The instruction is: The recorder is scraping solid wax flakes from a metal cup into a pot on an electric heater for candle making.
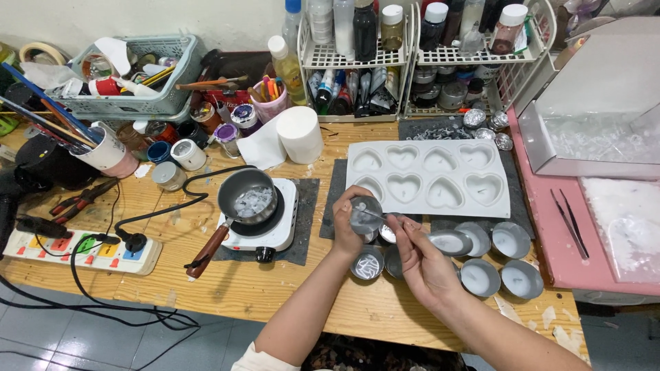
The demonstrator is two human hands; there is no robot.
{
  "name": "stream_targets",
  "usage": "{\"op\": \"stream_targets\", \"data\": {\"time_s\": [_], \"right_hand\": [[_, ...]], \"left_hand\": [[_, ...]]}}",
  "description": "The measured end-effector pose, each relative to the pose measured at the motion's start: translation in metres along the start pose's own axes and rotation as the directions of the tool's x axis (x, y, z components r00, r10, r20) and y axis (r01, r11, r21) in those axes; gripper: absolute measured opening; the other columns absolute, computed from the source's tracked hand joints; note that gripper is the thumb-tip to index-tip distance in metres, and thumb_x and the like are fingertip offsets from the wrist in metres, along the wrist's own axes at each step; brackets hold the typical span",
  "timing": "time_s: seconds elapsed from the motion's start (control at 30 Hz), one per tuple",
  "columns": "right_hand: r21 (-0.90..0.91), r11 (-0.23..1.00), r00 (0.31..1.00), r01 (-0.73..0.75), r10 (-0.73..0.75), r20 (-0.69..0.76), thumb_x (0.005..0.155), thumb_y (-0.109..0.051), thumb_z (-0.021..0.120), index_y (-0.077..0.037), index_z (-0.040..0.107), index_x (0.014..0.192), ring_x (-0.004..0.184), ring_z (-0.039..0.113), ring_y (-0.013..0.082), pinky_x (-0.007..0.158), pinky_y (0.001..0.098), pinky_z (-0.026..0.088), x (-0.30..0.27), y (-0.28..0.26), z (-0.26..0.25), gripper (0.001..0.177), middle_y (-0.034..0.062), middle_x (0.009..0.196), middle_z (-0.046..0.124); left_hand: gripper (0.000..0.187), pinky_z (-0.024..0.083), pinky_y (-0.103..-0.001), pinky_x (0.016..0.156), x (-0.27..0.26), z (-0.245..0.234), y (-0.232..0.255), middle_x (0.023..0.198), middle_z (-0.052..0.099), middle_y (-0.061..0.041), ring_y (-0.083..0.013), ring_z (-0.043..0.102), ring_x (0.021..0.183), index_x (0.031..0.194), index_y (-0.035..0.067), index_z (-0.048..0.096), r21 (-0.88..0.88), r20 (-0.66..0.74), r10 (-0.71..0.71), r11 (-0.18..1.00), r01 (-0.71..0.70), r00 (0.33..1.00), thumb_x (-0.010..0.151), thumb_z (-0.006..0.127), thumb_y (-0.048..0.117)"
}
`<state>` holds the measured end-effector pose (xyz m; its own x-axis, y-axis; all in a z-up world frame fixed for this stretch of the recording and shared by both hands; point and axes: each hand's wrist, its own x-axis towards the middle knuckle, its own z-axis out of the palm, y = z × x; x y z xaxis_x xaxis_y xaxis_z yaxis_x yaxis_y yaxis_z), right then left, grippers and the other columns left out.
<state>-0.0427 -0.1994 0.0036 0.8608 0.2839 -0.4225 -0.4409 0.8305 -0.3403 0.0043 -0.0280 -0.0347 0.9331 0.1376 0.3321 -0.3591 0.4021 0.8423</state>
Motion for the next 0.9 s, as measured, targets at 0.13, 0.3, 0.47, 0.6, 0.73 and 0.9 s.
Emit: {"op": "stream_targets", "data": {"time_s": [0.13,0.3,0.47,0.6,0.73,0.9], "right_hand": [[-0.159,0.982,0.994,0.1,-0.091,0.06,0.099,-0.006,0.056,0.006,0.058,0.117,0.122,0.067,0.0215,0.093,0.0209,0.058,-0.007,-0.005,0.004,0.022,0.0192,0.124,0.069],[-0.301,0.934,0.98,0.194,-0.172,0.098,0.101,-0.014,0.06,0.002,0.058,0.115,0.122,0.067,0.0222,0.086,0.0209,0.058,-0.006,-0.009,0.003,0.021,0.0129,0.117,0.068],[-0.356,0.901,0.966,0.247,-0.201,0.162,0.101,-0.017,0.059,-0.002,0.058,0.117,0.116,0.068,0.0216,0.079,0.0254,0.06,-0.005,-0.016,-0.005,0.021,0.0085,0.115,0.066],[-0.369,0.85,0.915,0.377,-0.279,0.293,0.105,-0.018,0.056,-0.004,0.057,0.118,0.108,0.07,0.024,0.073,0.0293,0.06,-0.009,-0.023,0.01,0.02,0.0064,0.119,0.064],[-0.514,0.741,0.893,0.432,-0.27,0.36,0.105,-0.019,0.054,-0.002,0.057,0.117,0.1,0.072,0.0274,0.069,0.0346,0.062,-0.03,-0.017,0.065,0.021,0.0137,0.115,0.065],[-0.633,0.41,0.738,0.657,-0.174,0.652,0.104,-0.015,0.055,0.002,0.055,0.114,0.1,0.077,0.0248,0.073,0.034,0.067,-0.025,0.019,0.143,0.019,0.0189,0.118,0.07]], "left_hand": [[0.056,0.048,-0.028,0.071,0.0,0.002,0.005,0.086,0.062,-0.008,-0.0154,0.061,0.079,0.101,0.0,0.059,-0.023,0.028,0.009,1.0,-0.008,1.0,0.094,0.044,0.054],[0.053,0.049,-0.027,0.074,0.002,-0.003,0.005,0.091,0.062,-0.006,-0.0136,0.061,0.083,0.106,0.003,0.058,-0.015,0.009,0.016,1.0,-0.015,1.0,0.096,0.042,0.052],[0.05,0.044,-0.023,0.06,0.003,0.002,0.036,0.09,0.06,-0.005,-0.0095,0.056,0.077,0.113,0.006,0.056,0.077,-0.034,-0.095,0.992,0.098,0.995,0.099,0.044,0.052],[0.042,0.049,-0.025,0.059,0.002,0.014,0.093,0.1,0.063,-0.005,-0.0102,0.059,0.077,0.123,0.008,0.053,0.37,-0.172,-0.12,0.912,0.177,0.978,0.098,0.059,0.042],[0.051,0.057,-0.028,0.067,-0.013,0.014,0.182,0.114,0.063,-0.008,-0.0142,0.067,0.086,0.129,0.009,0.048,0.644,-0.183,0.048,0.761,0.083,0.982,0.09,0.074,0.027],[0.053,0.057,-0.035,0.069,-0.029,-0.02,0.263,0.118,0.067,-0.011,-0.0249,0.072,0.085,0.135,0.013,0.045,0.795,-0.376,0.185,0.568,0.213,0.908,0.091,0.071,0.027]]}}
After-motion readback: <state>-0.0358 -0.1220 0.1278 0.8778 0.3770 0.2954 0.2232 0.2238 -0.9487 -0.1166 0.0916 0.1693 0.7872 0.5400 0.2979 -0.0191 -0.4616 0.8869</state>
